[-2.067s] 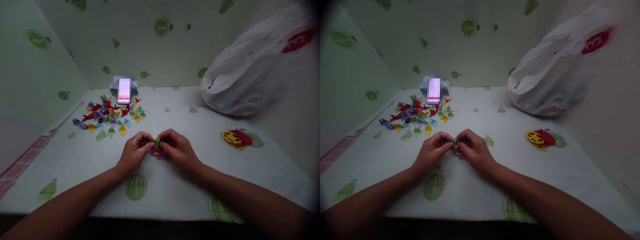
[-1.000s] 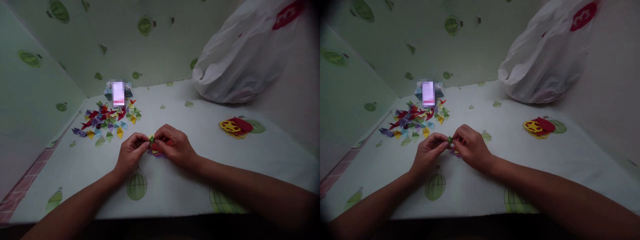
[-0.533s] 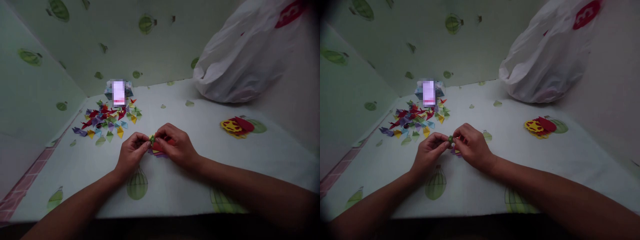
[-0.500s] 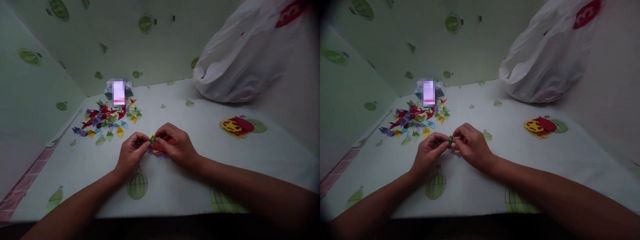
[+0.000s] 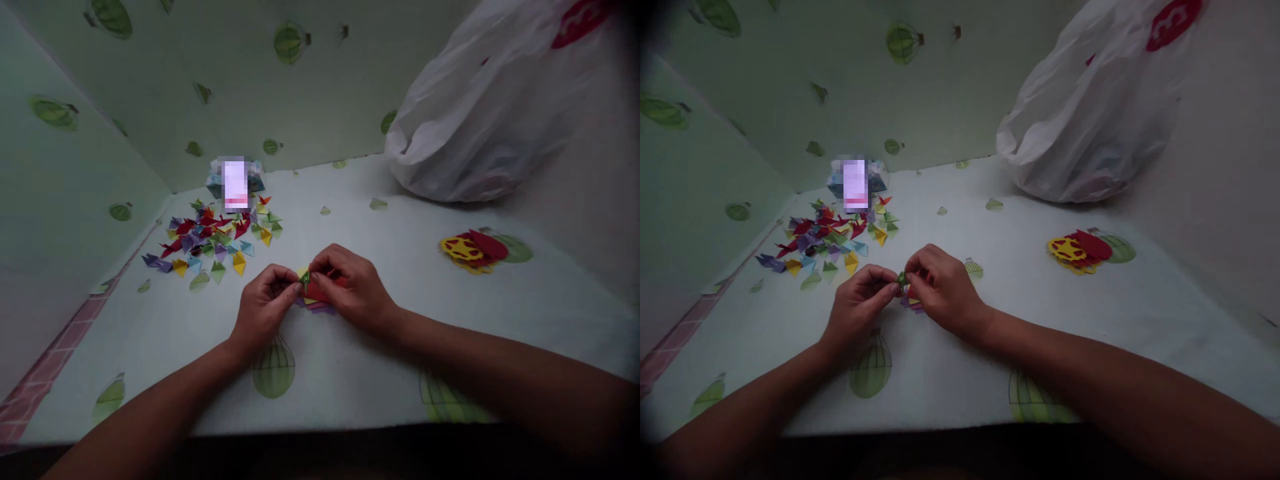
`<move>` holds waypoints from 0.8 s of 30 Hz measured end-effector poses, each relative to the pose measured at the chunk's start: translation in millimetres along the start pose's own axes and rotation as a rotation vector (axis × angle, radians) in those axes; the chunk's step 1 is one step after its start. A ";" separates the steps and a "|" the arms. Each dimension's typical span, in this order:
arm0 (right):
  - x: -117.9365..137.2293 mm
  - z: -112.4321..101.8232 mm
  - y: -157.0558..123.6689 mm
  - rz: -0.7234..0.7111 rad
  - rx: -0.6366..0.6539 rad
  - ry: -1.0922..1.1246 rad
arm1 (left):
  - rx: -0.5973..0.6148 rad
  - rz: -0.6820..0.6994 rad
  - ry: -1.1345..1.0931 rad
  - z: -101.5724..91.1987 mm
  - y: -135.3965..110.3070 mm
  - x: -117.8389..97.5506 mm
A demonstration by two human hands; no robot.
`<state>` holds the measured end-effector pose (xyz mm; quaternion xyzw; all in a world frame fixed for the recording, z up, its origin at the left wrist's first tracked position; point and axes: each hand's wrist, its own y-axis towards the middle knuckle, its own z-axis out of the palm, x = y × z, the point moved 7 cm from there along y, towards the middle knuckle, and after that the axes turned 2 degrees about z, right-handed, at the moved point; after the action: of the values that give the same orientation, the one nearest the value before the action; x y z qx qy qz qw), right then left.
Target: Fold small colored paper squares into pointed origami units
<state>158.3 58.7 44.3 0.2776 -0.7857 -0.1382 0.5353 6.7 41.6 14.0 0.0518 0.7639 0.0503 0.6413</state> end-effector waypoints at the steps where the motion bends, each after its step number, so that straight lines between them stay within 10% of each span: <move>1: -0.3 0.4 -0.1 0.001 0.006 0.003 | -0.001 0.001 0.001 0.3 0.1 -0.3; 24: 2.4 0.6 -1.2 -0.043 -0.011 -0.020 | -0.037 0.020 0.015 -2.5 0.1 -0.5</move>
<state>157.5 56.3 45.3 0.2899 -0.7842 -0.1568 0.5258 4.3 41.6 14.9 0.0470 0.7670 0.0713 0.6359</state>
